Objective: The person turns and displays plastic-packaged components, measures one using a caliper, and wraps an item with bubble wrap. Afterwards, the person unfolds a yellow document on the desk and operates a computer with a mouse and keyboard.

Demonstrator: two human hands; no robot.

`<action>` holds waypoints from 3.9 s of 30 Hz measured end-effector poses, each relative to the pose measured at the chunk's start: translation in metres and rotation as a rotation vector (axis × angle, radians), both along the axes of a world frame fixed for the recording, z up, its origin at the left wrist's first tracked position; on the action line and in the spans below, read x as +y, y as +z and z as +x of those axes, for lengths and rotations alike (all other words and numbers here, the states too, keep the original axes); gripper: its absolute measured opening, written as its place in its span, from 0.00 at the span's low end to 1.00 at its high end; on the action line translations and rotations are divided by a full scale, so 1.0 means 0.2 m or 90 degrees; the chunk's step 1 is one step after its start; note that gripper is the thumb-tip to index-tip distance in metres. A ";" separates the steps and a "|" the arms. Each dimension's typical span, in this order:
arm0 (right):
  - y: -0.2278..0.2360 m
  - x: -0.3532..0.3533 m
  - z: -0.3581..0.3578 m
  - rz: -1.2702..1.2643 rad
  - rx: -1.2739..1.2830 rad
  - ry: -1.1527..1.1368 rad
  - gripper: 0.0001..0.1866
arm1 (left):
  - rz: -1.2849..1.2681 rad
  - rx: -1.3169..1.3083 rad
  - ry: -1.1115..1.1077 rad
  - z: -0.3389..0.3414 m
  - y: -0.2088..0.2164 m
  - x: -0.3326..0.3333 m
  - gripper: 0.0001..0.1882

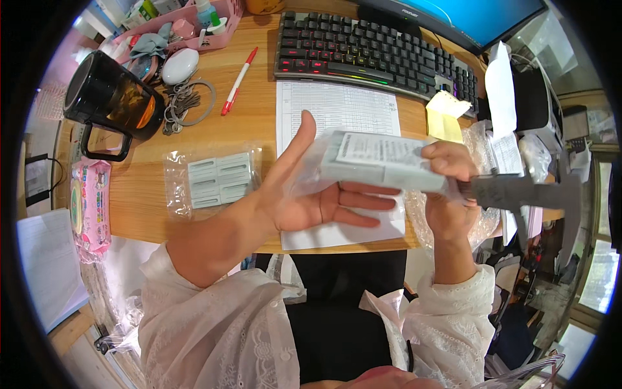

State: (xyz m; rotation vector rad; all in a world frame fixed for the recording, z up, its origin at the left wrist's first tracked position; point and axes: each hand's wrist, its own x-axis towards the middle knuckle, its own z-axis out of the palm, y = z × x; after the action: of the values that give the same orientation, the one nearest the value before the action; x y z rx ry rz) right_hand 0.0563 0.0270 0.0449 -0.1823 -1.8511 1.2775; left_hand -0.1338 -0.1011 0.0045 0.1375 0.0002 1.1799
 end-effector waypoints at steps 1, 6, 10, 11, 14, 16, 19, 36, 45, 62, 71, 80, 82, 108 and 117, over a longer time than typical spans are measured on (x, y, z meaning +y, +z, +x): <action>0.00 0.01 0.01 0.010 -0.034 0.062 0.07 | 0.001 -0.002 0.001 0.00 0.01 -0.01 0.51; 0.03 -0.01 0.03 -0.002 -0.163 0.068 0.14 | 0.032 0.087 0.081 -0.01 0.04 -0.05 0.36; 0.11 0.00 0.13 -0.082 -0.177 0.069 0.23 | 0.043 0.135 0.129 -0.04 0.03 -0.06 0.34; 0.14 0.02 0.19 -0.082 -0.228 0.074 0.25 | 0.044 0.130 0.127 -0.04 0.05 -0.06 0.34; 0.18 -0.01 0.30 -0.130 -0.328 -0.044 0.26 | 0.031 0.170 0.176 -0.06 0.08 -0.08 0.31; 0.16 -0.02 0.30 -0.155 -0.325 -0.039 0.28 | 0.030 0.281 0.193 -0.07 0.08 -0.08 0.29; 0.16 -0.06 0.26 -0.195 -0.323 -0.044 0.32 | -0.019 0.324 0.246 -0.03 0.08 -0.07 0.27; 0.19 -0.19 0.14 -0.406 -0.381 -0.104 0.13 | -0.049 0.355 0.244 -0.03 0.07 -0.09 0.26; 0.13 -0.06 0.39 -0.297 -0.344 -0.167 0.21 | -0.017 0.577 0.203 -0.07 0.07 -0.07 0.26; -0.25 0.12 0.69 -0.002 -0.604 -0.439 0.15 | 0.015 0.898 0.086 -0.09 0.11 -0.07 0.40; -0.27 0.10 0.64 0.141 -0.701 -0.512 0.19 | 0.026 0.944 0.081 -0.08 0.12 -0.08 0.43; -0.26 0.09 0.62 0.244 -0.698 -0.511 0.18 | 0.052 0.936 0.083 -0.08 0.07 -0.06 0.43; -0.26 0.09 0.63 0.226 -0.717 -0.516 0.19 | 0.061 0.924 0.078 -0.08 0.06 -0.06 0.43; -0.25 0.08 0.62 0.262 -0.764 -0.490 0.19 | 0.072 0.929 0.062 -0.07 0.07 -0.06 0.47; 0.00 -0.18 0.27 0.318 -0.614 -0.225 0.30 | 0.068 0.865 0.172 -0.16 0.18 -0.10 0.33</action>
State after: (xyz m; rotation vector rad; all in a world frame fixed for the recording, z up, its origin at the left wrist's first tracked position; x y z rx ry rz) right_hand 0.1112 -0.0098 0.0445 -0.9259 -2.7038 0.4368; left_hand -0.1661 -0.1205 0.0403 1.0320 1.1758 1.1517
